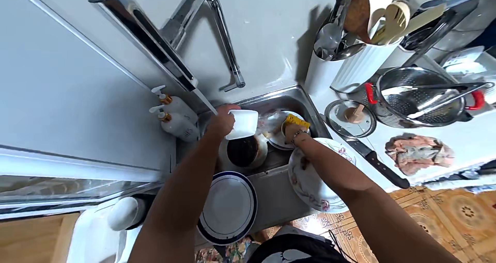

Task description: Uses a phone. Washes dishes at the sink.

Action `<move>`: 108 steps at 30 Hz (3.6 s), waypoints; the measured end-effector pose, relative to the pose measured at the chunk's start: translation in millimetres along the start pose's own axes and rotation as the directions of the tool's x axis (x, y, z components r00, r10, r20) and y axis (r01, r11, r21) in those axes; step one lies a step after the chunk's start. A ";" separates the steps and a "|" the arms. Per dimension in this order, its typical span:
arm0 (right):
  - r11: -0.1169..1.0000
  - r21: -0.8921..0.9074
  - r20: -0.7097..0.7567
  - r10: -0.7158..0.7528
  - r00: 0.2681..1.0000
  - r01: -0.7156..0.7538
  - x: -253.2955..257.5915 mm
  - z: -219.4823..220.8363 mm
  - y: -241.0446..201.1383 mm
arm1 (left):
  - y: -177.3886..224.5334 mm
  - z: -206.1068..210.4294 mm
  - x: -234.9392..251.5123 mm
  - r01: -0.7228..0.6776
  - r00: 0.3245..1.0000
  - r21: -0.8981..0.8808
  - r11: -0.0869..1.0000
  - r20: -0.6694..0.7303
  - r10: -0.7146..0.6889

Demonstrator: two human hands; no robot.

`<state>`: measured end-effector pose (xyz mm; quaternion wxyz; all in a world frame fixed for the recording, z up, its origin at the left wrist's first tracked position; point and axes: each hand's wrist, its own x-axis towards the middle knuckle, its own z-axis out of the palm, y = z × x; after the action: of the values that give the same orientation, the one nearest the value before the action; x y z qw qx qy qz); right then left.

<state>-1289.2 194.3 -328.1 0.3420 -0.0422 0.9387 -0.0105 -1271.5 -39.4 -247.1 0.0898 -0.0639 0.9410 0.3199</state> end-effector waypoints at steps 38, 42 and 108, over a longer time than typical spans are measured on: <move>-0.236 0.914 -0.344 -0.018 0.939 0.330 -14.7 -0.2 -150.6 | -233.3 -121.8 -316.8 0.049 0.854 -0.294 0.955 -0.483 -0.193; 0.453 0.545 -0.584 -0.399 0.707 0.706 -27.1 -8.9 -145.7 | -333.4 -121.5 -388.1 0.033 0.650 -0.538 0.842 -0.628 -0.427; 0.571 -0.185 -0.605 -0.707 0.366 0.799 91.3 105.5 -115.7 | -205.0 93.7 55.7 0.047 0.998 -0.952 0.303 0.056 0.022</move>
<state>-1282.7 72.2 -461.9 -0.0286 -0.4367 0.8651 -0.2449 -1277.5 -146.8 -452.8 0.0645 -0.1023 0.5672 0.8147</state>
